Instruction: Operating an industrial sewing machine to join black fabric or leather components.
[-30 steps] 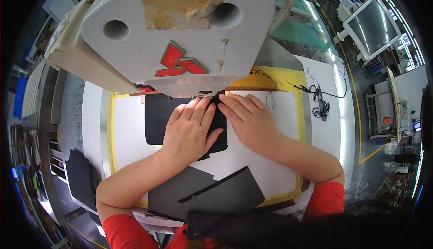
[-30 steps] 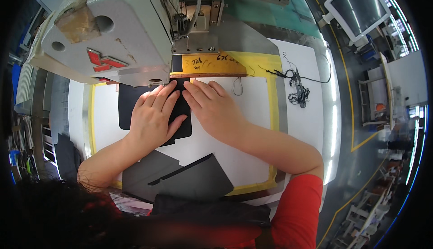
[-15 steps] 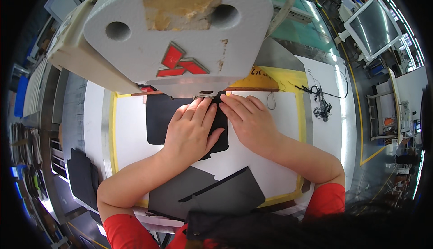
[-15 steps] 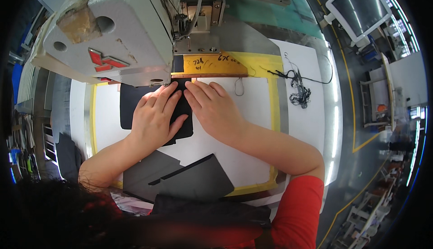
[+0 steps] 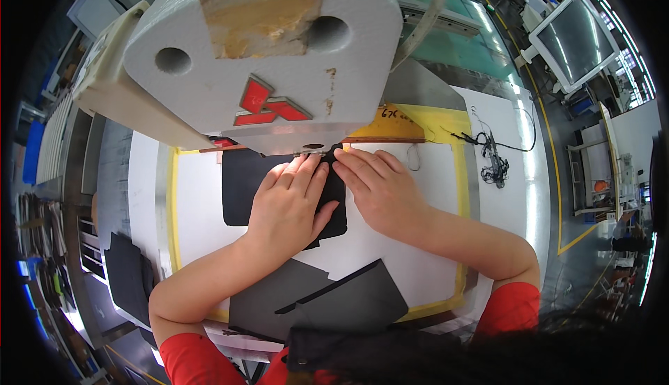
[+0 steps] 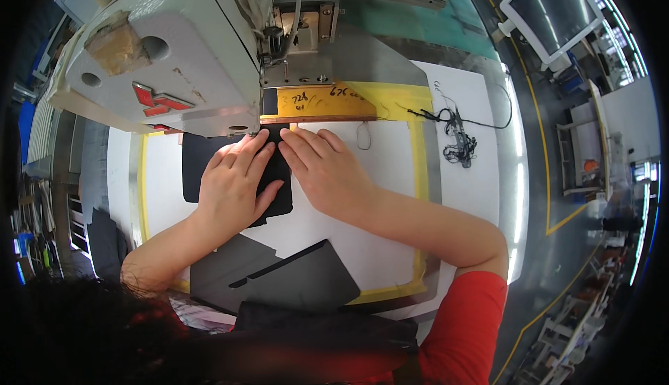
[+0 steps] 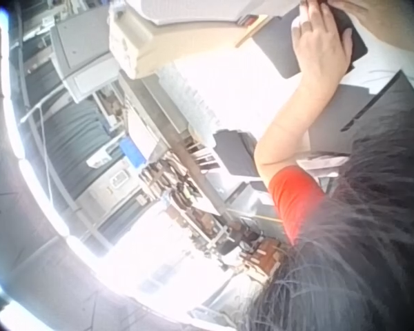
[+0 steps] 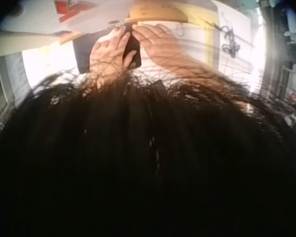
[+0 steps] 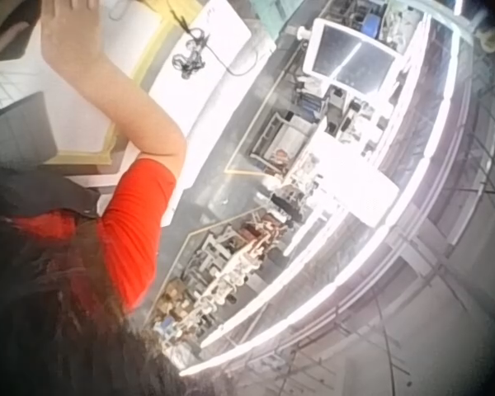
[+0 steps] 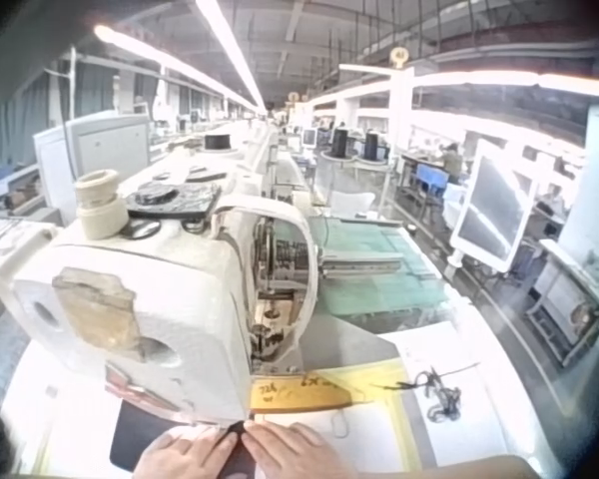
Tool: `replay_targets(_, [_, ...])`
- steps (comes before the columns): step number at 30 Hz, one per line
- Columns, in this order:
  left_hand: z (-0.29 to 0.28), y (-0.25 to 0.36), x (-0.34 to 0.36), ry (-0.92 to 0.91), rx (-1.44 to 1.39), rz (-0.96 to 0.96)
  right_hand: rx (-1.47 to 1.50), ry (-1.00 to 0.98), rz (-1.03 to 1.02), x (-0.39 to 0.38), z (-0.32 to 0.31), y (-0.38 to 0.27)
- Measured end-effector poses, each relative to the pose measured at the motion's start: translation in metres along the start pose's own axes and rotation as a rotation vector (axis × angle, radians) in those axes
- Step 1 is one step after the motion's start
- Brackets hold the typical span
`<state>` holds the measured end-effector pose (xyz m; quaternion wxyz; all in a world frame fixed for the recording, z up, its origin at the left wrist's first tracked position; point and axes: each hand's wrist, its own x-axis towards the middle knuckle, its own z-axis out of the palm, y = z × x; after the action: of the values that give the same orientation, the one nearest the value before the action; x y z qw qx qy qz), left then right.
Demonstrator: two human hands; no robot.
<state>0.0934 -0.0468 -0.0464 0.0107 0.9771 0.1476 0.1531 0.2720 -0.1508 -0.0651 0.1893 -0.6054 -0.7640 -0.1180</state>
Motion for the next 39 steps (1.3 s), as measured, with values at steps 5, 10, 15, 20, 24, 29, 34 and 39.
replay_targets(5, [-0.001, 0.000, 0.000, 0.017, -0.002, -0.002, -0.016, -0.009, -0.019, -0.001, -0.001, 0.001])
replay_targets(10, [-0.002, 0.000, 0.000, 0.019, -0.001, 0.005, 0.014, 0.081, 0.009, 0.000, 0.000, 0.000])
replay_targets(15, [-0.007, 0.005, 0.002, 0.027, -0.026, -0.002, 0.041, 0.105, 0.004, -0.001, 0.001, -0.001])
replay_targets(20, [-0.009, 0.007, 0.004, 0.055, -0.018, -0.018, 0.077, 0.129, -0.013, 0.000, 0.002, -0.001])
replay_targets(24, [-0.004, 0.005, 0.005, 0.113, -0.037, -0.040, 0.136, 0.195, -0.048, 0.001, -0.001, 0.001])
replay_targets(29, [0.001, 0.000, 0.005, 0.229, -0.067, -0.019, 0.363, 0.164, -0.254, -0.004, -0.014, -0.009])
replay_targets(34, [0.002, -0.004, 0.005, 0.300, -0.101, -0.046, 0.367, -0.002, -0.217, 0.004, -0.025, -0.028])
replay_targets(39, [-0.014, -0.007, 0.002, 0.254, -0.134, -0.033, -0.098, -0.273, -0.318, 0.016, -0.038, -0.050])
